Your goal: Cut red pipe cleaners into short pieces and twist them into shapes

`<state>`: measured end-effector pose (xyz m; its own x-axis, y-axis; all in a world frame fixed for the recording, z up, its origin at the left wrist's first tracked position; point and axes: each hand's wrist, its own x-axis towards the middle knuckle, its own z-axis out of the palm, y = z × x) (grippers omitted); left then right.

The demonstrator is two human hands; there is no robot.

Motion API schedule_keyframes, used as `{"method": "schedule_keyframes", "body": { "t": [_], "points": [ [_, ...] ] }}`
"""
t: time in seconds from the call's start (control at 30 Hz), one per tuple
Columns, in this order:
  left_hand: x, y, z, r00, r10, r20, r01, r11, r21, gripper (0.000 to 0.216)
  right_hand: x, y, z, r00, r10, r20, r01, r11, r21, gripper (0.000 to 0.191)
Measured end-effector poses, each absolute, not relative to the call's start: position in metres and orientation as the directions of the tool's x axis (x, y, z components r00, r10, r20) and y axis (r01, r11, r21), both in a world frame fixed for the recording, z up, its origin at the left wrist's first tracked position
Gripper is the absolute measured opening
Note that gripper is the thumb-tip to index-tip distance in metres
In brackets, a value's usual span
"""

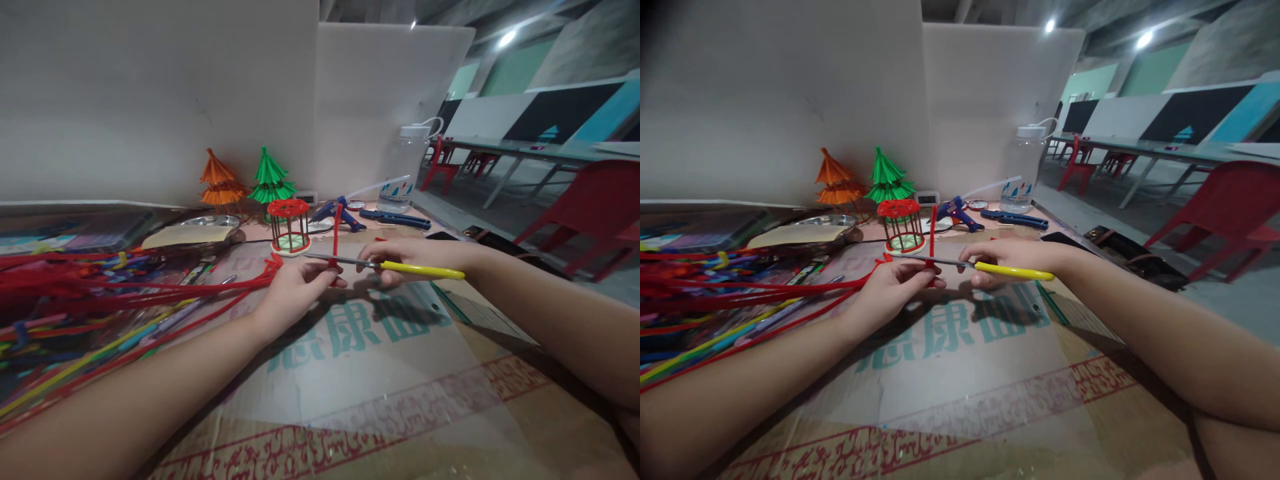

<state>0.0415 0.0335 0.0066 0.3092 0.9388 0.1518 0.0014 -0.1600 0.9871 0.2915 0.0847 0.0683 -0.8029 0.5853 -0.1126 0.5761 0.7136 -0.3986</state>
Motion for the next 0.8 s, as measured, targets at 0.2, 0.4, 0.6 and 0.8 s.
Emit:
{"method": "schedule_keyframes", "body": {
  "t": [0.2, 0.4, 0.6, 0.8],
  "points": [
    [0.0413, 0.0329, 0.0055, 0.308, 0.940, 0.146, -0.005, -0.152, 0.988, 0.019, 0.2929, 0.0840, 0.0698, -0.840, 0.524, -0.144, 0.530, 0.732, -0.428, 0.055],
    [0.0418, 0.0332, 0.0053, 0.309, 0.939, 0.152, -0.012, -0.156, 0.988, 0.016, 0.2921, 0.0844, 0.0680, -0.836, 0.534, -0.130, 0.532, 0.727, -0.435, 0.054],
    [0.0413, 0.0338, 0.0063, 0.304, 0.939, 0.159, 0.000, -0.167, 0.986, 0.016, 0.2918, 0.0854, 0.0653, -0.819, 0.561, -0.118, 0.550, 0.710, -0.440, 0.054],
    [0.0394, 0.0355, 0.0027, 0.320, 0.931, 0.174, 0.020, -0.190, 0.982, 0.020, 0.2901, 0.0826, 0.0687, -0.835, 0.533, -0.138, 0.526, 0.701, -0.481, 0.056]
  ]
}}
